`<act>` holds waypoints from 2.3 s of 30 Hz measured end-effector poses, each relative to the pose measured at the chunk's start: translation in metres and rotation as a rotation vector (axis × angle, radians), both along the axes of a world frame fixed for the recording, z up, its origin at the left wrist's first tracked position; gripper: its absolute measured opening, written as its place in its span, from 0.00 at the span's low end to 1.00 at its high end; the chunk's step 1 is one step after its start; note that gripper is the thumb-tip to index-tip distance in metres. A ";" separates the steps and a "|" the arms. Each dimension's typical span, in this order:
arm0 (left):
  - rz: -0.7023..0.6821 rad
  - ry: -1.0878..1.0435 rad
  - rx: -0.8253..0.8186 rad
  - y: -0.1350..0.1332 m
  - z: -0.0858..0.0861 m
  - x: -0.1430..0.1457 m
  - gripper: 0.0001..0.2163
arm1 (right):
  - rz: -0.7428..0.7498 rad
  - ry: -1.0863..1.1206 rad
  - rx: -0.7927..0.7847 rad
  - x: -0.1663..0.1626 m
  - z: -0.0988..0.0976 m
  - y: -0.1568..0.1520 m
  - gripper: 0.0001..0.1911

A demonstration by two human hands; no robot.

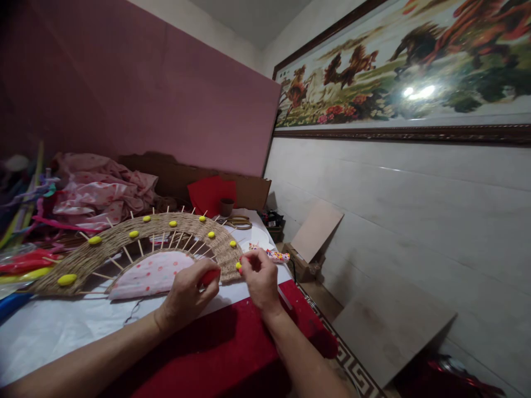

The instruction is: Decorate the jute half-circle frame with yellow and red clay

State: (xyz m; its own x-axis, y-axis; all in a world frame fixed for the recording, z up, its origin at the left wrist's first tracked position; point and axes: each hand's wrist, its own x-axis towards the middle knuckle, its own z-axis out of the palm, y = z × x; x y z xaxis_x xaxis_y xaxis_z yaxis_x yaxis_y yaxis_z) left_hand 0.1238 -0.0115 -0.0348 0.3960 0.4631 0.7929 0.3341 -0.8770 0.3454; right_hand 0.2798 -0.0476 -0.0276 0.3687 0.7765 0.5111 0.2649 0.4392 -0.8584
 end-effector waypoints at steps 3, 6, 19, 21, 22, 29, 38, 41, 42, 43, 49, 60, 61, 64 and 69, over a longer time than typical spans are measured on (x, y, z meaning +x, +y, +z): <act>-0.069 -0.054 -0.048 0.000 0.002 -0.001 0.11 | 0.184 0.292 -0.082 0.005 0.002 0.004 0.14; -0.123 0.007 -0.026 0.001 0.003 -0.001 0.11 | 0.338 0.423 -0.139 0.006 0.003 0.004 0.18; -0.033 0.056 -0.051 0.003 0.000 0.000 0.09 | 0.328 0.131 -0.079 0.000 0.001 -0.002 0.09; -0.010 0.050 -0.099 0.003 0.001 -0.001 0.09 | 0.261 -0.040 -0.042 -0.003 -0.001 -0.005 0.05; -0.004 0.066 -0.118 0.002 0.001 -0.001 0.10 | 0.232 -0.117 -0.030 -0.004 -0.001 -0.007 0.04; 0.013 0.186 -0.103 0.001 -0.002 0.000 0.10 | 0.152 -0.428 0.062 -0.005 0.000 -0.011 0.03; 0.085 0.076 -0.180 0.006 -0.003 0.003 0.06 | 0.303 -0.249 0.051 -0.003 0.001 -0.013 0.03; 0.112 -0.110 -0.314 0.010 -0.001 0.000 0.06 | 0.348 0.082 0.046 -0.001 0.001 -0.010 0.04; 0.093 -0.149 -0.329 0.011 0.000 -0.001 0.07 | 0.355 0.174 0.041 0.000 0.001 -0.009 0.06; 0.058 -0.166 -0.323 0.011 0.000 -0.001 0.08 | 0.364 0.246 0.026 0.001 0.002 -0.008 0.07; -0.080 -0.092 -0.206 0.004 0.002 -0.002 0.08 | 0.449 0.461 -0.077 0.002 0.008 -0.007 0.12; 0.008 0.080 -0.030 0.000 0.003 0.001 0.09 | 0.400 0.373 -0.100 0.002 0.000 0.001 0.11; 0.024 0.097 -0.012 0.000 0.002 0.001 0.09 | 0.402 0.371 -0.091 0.003 -0.001 0.001 0.11; 0.051 0.134 0.027 -0.001 0.001 0.001 0.09 | 0.401 0.363 -0.071 0.003 -0.002 0.002 0.13; 0.120 0.134 0.085 0.001 -0.002 0.002 0.09 | 0.378 0.484 -0.137 0.007 -0.001 0.001 0.18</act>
State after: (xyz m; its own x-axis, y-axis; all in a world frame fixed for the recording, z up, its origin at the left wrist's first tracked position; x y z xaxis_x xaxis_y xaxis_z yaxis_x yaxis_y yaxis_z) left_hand 0.1254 -0.0104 -0.0366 0.4461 0.4469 0.7755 0.4763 -0.8521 0.2170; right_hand 0.2863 -0.0462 -0.0284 0.2200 0.9451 0.2418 -0.3197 0.3040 -0.8974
